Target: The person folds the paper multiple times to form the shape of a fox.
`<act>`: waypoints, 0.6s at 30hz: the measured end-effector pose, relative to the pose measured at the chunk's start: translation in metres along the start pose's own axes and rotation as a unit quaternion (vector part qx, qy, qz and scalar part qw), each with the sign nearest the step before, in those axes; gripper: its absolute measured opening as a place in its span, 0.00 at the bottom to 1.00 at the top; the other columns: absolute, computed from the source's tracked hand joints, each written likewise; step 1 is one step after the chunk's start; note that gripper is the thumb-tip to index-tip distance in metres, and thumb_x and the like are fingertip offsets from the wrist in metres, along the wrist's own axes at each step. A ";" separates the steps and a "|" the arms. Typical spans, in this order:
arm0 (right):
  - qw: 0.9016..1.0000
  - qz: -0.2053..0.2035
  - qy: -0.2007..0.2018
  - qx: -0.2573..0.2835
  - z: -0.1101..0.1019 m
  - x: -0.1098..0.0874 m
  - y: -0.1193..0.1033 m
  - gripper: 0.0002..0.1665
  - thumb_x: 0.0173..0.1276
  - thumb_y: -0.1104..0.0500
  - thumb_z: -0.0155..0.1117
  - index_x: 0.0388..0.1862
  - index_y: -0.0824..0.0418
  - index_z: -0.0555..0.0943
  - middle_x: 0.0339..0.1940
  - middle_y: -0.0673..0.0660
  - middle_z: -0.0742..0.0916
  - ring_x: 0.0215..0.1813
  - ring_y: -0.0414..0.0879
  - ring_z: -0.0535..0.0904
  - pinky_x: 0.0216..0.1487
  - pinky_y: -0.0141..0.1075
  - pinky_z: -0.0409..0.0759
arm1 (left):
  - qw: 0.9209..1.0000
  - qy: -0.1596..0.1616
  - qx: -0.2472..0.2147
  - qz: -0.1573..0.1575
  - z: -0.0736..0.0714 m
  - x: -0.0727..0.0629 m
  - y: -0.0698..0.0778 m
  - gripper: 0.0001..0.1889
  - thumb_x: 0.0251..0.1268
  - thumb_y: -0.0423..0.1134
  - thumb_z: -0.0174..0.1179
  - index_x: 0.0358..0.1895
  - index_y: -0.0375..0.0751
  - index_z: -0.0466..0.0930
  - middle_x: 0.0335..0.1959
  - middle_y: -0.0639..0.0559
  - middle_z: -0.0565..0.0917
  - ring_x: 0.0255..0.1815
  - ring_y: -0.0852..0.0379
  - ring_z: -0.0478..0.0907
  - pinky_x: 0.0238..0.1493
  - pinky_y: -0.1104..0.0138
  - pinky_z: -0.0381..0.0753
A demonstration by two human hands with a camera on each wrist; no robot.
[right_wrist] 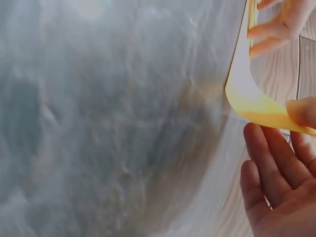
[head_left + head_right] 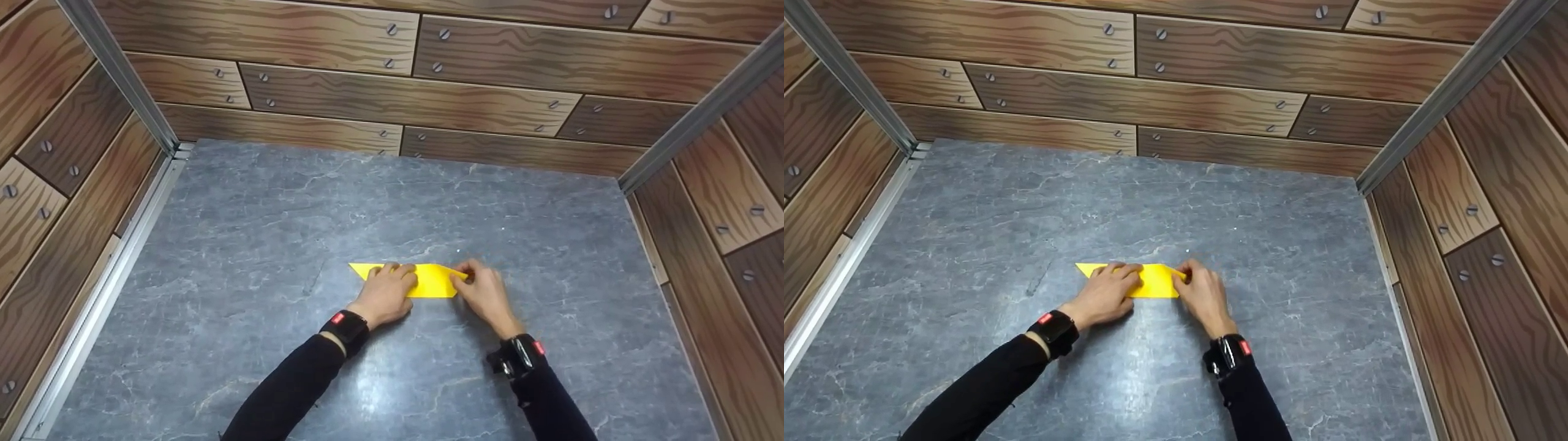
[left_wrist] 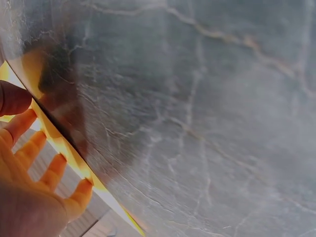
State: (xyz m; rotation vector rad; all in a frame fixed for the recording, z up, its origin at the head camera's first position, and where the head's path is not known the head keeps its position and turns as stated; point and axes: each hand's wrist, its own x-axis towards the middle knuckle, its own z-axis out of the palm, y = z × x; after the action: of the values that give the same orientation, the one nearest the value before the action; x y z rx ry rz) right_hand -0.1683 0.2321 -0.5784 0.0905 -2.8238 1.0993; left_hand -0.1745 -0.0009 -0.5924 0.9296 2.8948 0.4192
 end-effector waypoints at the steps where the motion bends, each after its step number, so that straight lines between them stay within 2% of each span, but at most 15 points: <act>1: 1.000 -0.005 0.003 0.009 0.002 -0.002 -0.001 0.09 0.64 0.60 0.75 0.39 0.63 0.86 0.36 0.58 0.90 0.38 0.51 0.85 0.42 0.45 0.84 | 1.000 -0.001 0.002 -0.002 0.000 0.000 0.000 0.19 0.65 0.41 0.61 0.59 0.45 0.82 0.72 0.49 0.75 0.69 0.42 0.71 0.64 0.43 0.73; 6: 0.998 -0.046 0.005 0.050 0.008 -0.008 -0.003 0.07 0.64 0.64 0.75 0.36 0.61 0.83 0.45 0.59 0.92 0.49 0.56 0.89 0.52 0.48 0.86 | 1.000 -0.006 0.011 -0.008 0.000 0.002 0.001 0.19 0.65 0.43 0.62 0.59 0.46 0.82 0.71 0.49 0.76 0.69 0.43 0.72 0.63 0.44 0.74; 11: 0.994 -0.099 -0.005 0.050 0.011 -0.012 -0.005 0.09 0.64 0.66 0.75 0.33 0.58 0.81 0.50 0.59 0.91 0.52 0.59 0.89 0.54 0.50 0.85 | 1.000 -0.004 0.021 -0.010 0.000 0.004 0.001 0.19 0.63 0.43 0.63 0.57 0.46 0.83 0.70 0.50 0.77 0.68 0.43 0.73 0.60 0.45 0.76; 15: 0.993 -0.113 -0.023 0.035 0.012 -0.014 -0.006 0.09 0.65 0.65 0.75 0.35 0.56 0.81 0.51 0.59 0.90 0.56 0.60 0.87 0.56 0.52 0.84 | 1.000 -0.008 0.022 -0.011 -0.001 0.004 0.001 0.19 0.63 0.44 0.63 0.58 0.47 0.83 0.70 0.50 0.77 0.67 0.43 0.73 0.60 0.44 0.76; 18: 0.991 -0.122 -0.041 0.034 0.013 -0.016 -0.008 0.08 0.66 0.65 0.74 0.36 0.57 0.81 0.52 0.61 0.90 0.56 0.61 0.86 0.53 0.51 0.85 | 1.000 -0.009 0.022 -0.012 -0.002 0.005 0.001 0.20 0.63 0.44 0.64 0.58 0.47 0.83 0.70 0.50 0.77 0.67 0.44 0.73 0.60 0.44 0.76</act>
State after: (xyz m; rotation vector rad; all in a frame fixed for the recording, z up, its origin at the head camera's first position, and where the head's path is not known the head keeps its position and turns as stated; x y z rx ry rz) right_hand -0.1525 0.2177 -0.5842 0.4840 -2.7487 1.1572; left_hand -0.1784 0.0020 -0.5902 0.8993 2.9062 0.3461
